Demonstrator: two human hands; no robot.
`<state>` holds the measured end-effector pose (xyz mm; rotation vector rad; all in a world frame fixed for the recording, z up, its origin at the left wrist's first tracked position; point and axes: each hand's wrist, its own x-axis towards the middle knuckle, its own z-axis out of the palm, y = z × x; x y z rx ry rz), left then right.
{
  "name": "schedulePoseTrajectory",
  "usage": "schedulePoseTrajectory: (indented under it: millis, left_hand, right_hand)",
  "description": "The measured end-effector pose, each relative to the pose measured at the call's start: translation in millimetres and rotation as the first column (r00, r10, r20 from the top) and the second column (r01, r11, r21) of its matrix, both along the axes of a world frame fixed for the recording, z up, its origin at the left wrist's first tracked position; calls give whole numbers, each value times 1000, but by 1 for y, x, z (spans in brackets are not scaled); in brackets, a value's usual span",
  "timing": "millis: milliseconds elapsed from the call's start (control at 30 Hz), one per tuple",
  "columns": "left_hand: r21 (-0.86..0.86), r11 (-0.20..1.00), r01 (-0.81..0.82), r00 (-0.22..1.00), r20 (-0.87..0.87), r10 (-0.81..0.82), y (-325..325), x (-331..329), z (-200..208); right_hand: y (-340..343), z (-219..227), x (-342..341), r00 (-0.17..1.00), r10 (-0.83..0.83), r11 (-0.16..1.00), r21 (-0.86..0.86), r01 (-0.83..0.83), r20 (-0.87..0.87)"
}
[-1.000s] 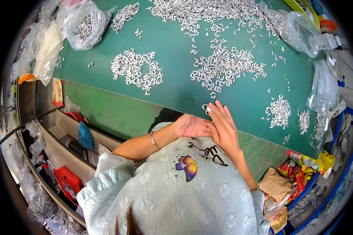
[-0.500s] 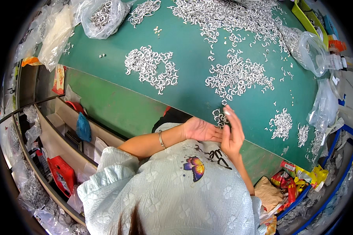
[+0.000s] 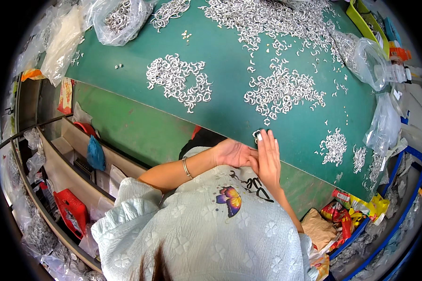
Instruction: The person sorts through a pile of silver metal parts on a workbench, picking up individual pieces to place them into a clear plastic bag and moving other pieces into separate groups by hand.
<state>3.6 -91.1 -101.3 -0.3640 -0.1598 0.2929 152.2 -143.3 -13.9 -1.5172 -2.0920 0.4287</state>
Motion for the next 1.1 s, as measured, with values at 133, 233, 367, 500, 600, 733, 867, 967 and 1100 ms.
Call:
schedulePoseTrajectory:
  millis: [133,233,367,500,600,733,867,967,1100]
  left_hand:
    - [-119,993,19,999,37,-15,-7,-4,-16]
    - [-230,973,36,999,-28,-44,-13,-1,-22]
    - [69,992,109,943,-324,-81,0,-5,13]
    - [195,981,19,992,-123,5,4,-12,12]
    - [244,969,-25,994,-95,49,5,-15,11]
    - [192,981,27,912,-407,55,-4,-13,2]
    - [190,981,45,779,-621,84,-2,-18,16]
    - [215,975,-58,823,-543,168,0,-23,16]
    - [200,974,-104,836,-514,194,6,-31,18]
  right_hand:
    - [8,-1,-11,990,36,998,-47,-30,138]
    - [17,-1,-19,971,138,986,-121,-116,193]
    - [37,1,-38,944,254,964,-133,-230,209]
    - [68,19,-68,938,253,953,-228,-200,237]
    - [91,14,-86,923,228,965,-201,-171,310]
    - [116,15,-111,945,227,970,-143,-197,236]
    - [128,10,-126,948,226,973,-101,-208,225]
    - [138,9,-131,958,211,977,-69,-202,194]
    - [140,12,-118,977,208,978,-10,-208,36]
